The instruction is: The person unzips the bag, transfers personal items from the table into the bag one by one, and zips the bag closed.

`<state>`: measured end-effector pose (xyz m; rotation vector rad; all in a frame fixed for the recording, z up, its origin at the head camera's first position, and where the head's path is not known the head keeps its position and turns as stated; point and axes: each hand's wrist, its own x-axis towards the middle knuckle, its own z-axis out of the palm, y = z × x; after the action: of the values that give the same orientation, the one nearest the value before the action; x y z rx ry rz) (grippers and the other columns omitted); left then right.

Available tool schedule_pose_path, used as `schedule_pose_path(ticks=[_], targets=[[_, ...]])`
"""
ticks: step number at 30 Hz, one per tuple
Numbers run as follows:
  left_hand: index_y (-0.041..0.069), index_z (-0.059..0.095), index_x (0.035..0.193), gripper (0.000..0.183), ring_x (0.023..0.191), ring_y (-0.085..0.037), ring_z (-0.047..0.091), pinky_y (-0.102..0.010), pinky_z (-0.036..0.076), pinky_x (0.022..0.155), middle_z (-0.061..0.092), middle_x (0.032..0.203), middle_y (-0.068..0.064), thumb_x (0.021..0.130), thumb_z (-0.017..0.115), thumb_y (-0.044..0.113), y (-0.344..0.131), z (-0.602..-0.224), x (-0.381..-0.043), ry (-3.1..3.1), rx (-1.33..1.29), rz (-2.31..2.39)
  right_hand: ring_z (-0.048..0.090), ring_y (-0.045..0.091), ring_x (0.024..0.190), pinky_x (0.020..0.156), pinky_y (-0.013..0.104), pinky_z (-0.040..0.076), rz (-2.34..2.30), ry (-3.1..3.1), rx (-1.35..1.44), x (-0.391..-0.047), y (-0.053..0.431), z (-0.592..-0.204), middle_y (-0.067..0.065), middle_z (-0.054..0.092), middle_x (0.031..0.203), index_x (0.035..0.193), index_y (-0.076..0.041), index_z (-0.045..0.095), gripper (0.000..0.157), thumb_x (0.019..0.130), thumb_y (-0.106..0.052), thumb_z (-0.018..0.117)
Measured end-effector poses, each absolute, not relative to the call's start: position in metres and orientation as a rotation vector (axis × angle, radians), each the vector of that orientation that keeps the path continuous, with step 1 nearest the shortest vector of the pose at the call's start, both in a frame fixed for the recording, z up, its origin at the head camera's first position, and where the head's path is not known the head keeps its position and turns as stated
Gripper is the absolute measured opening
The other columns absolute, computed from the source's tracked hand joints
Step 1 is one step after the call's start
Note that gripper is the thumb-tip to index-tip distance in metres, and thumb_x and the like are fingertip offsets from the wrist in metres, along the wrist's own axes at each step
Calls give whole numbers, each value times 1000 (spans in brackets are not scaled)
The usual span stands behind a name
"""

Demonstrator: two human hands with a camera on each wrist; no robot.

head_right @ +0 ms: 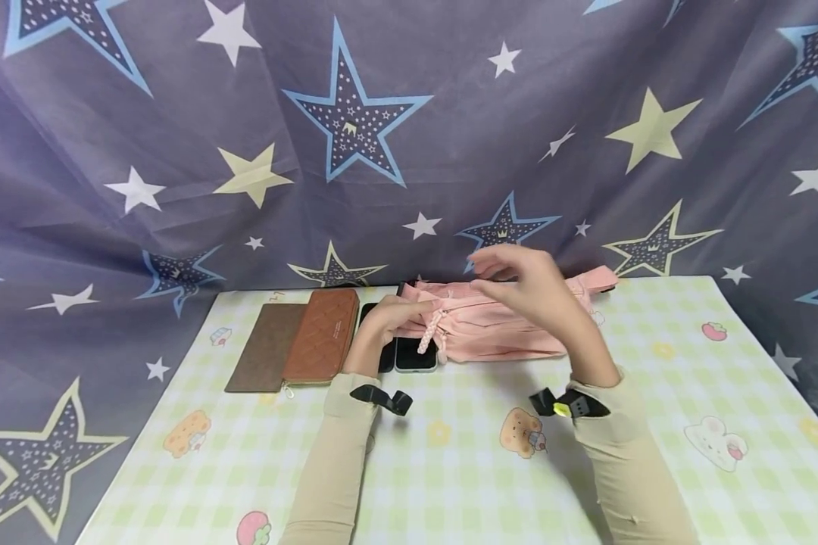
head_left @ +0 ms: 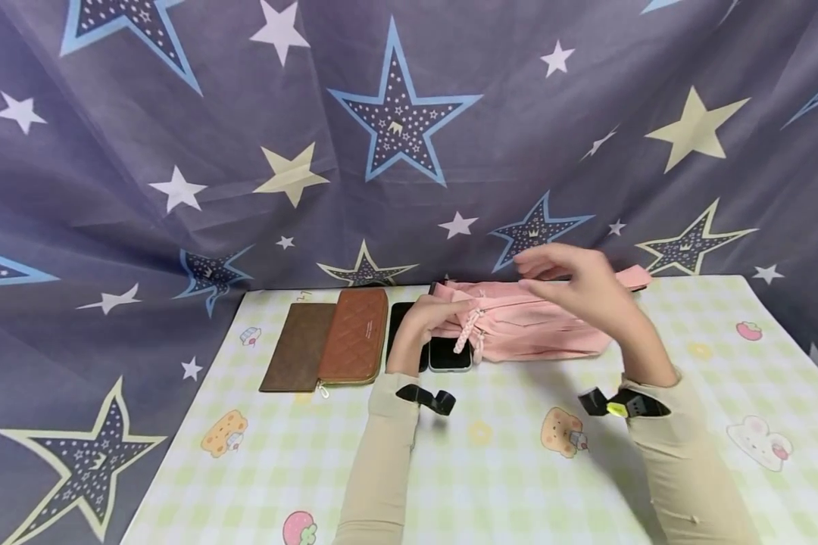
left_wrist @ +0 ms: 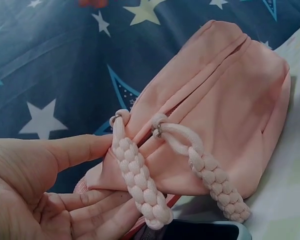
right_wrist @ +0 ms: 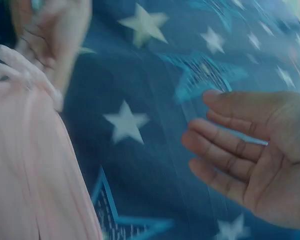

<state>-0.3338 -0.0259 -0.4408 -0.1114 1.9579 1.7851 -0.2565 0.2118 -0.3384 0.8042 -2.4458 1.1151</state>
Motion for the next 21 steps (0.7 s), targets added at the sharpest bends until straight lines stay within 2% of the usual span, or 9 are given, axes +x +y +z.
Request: schedule_pose_path(ticks=[4,9,14,18,21], targets=[[0,73,95,22,61,-10,70,-27,63,69,69,70,-3,90,78,20,-29,-446,-337,1918,-112,1807,71,23,89,80,42,60,828,-2542,1050,-260,177,-335,9,76,103,113,-4,75,27,87,-3,79],[-6,74,110,27,62,-11,70,-30,63,73,70,69,-3,94,73,15,-29,-450,-341,1888,-100,1836,68,20,78,67,37,56,456,-2631,1181,-262,149,-345,2,72,96,101,-14,76,19,83,-9,83],[-9,71,117,29,63,-11,70,-32,64,76,70,70,-3,98,66,11,-30,-453,-340,1891,-105,1838,63,21,77,70,37,56,105,-2520,1288,-265,139,-365,1,68,87,96,-14,75,19,80,-10,84],[-5,76,104,18,61,-9,69,-28,63,70,69,67,0,92,65,2,-32,-455,-341,1908,-88,1844,64,22,84,74,36,57,-237,-2353,1346,-266,134,-379,2,71,91,98,-10,74,28,72,-15,84],[5,76,82,12,59,-7,67,-23,61,63,68,63,2,91,68,4,-35,-456,-341,1928,-46,1844,64,22,88,73,35,57,-426,-2263,1368,-265,129,-390,4,73,100,95,-9,73,22,76,-17,83]])
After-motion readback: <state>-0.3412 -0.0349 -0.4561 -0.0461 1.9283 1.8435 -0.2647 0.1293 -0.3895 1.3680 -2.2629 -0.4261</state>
